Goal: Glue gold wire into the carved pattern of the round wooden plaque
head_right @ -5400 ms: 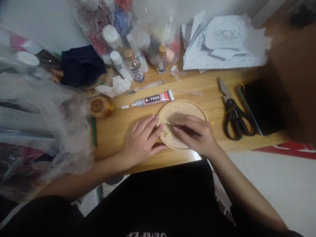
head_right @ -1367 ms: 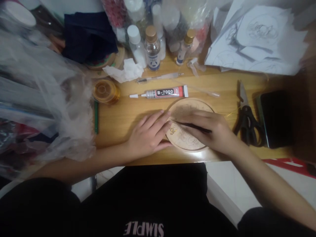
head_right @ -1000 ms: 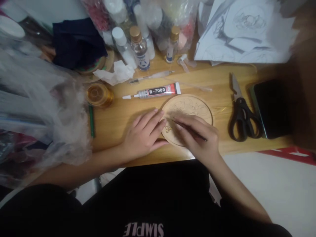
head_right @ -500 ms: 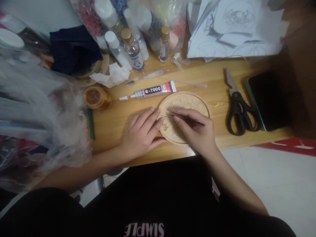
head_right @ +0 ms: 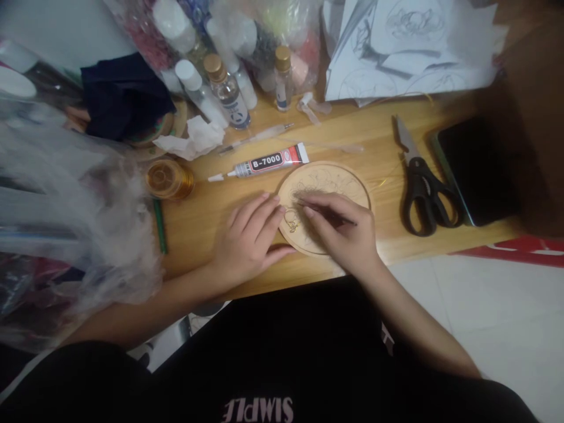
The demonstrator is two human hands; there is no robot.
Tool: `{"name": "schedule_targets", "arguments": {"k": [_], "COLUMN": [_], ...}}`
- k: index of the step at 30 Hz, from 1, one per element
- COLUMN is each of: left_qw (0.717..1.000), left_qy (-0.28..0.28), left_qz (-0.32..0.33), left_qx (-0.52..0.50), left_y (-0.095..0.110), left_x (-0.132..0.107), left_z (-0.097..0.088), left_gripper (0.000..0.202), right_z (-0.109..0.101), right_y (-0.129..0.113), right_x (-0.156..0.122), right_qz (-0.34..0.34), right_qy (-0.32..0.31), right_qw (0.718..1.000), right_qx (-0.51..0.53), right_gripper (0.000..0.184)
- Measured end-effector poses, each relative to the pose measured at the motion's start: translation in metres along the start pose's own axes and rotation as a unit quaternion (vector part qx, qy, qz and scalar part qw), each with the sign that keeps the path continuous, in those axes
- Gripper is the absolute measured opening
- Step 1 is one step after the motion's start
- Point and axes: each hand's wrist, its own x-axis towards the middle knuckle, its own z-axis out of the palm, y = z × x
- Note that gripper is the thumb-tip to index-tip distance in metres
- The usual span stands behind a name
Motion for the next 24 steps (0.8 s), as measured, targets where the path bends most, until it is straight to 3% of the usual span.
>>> {"name": "schedule_targets", "arguments": {"k": [6,24], "left_qw": [1.0,1.0], "left_qy": [0.012,-0.019], "left_qz": [-0.003,0.001], "left_qx": [-0.003,0.009], "left_y": [-0.0013,-0.0009], "left_x": [0.0006,-0.0007], "left_z": [-0.0005,0.0027], "left_gripper": [0.063,0.057], "right_z": [0.0003,-0.0005], "right_y": [0.0001,-0.0036], "right_x": [-0.001,0.0018], "right_qz": [-0.001,-0.005], "right_qy": [0.0,-0.008], "right_qw": [1.0,1.0], "right_qx": [0.008,0.017], "right_gripper": [0.019,0.021]}}
